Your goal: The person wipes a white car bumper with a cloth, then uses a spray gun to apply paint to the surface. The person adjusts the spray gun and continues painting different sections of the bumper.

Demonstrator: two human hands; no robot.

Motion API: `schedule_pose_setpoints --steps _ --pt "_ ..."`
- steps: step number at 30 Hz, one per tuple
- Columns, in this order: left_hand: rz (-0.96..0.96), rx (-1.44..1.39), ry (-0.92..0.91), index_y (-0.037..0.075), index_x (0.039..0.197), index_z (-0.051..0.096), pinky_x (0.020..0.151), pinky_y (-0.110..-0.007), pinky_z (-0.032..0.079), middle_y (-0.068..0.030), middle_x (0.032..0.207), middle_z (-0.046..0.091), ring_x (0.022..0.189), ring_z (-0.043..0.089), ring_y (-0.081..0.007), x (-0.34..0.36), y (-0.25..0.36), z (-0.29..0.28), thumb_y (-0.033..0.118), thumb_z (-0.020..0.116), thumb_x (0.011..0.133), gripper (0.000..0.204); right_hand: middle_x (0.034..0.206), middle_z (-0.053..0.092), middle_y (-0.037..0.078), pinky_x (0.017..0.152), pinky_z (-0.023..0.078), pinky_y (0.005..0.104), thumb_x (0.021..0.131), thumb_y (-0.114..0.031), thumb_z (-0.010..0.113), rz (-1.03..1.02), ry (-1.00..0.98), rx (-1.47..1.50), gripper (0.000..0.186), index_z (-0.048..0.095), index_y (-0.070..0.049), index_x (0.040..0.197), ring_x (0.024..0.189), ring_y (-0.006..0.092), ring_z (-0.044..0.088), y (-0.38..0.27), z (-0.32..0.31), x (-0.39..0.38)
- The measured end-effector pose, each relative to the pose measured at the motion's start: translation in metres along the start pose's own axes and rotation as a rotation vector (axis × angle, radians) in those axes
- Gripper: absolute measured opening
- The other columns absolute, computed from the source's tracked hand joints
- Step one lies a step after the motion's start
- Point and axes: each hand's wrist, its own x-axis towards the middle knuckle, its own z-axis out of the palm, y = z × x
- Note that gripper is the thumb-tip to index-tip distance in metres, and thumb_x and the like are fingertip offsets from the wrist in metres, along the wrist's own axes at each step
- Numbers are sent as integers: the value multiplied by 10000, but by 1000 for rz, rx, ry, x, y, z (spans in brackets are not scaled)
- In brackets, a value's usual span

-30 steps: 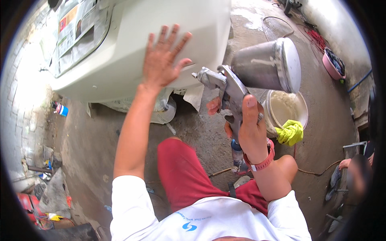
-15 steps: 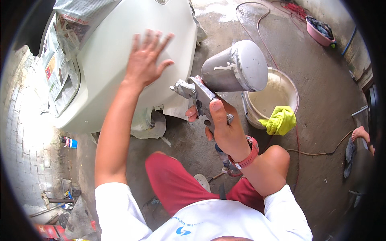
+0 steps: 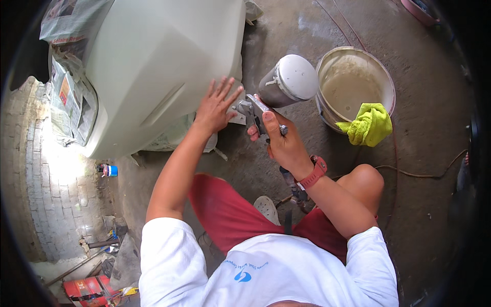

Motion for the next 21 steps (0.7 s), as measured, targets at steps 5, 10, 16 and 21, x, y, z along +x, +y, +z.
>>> schedule_pose_setpoints --steps 5,10,16,21 --pt "-234 110 457 306 1797 302 1388 -637 89 -99 1874 238 1738 171 -348 2 -65 -43 587 643 1071 849 1067 742 63 834 583 302 1195 -500 540 41 3 2 653 523 -60 1678 894 106 684 15 -6 1" --pt "-228 234 547 306 1799 294 1390 -631 86 -81 1887 202 1748 114 -359 6 -109 -59 620 602 1085 839 1044 746 76 834 587 314 1191 -492 554 -28 32 26 642 539 -60 1666 894 116 689 31 -9 3" --pt "77 66 47 286 1783 324 1406 -594 125 -85 1881 215 1739 126 -391 4 -39 13 574 729 1007 922 1053 767 105 828 600 331 1189 -492 558 -49 34 17 632 559 -60 1651 876 129 699 37 -9 9" --pt "148 -108 -206 288 1760 377 1409 -592 115 -92 1879 219 1740 146 -352 -13 7 35 525 774 982 906 1025 772 109 825 608 332 1189 -475 567 -68 20 50 608 578 -63 1637 875 140 717 39 -8 12"
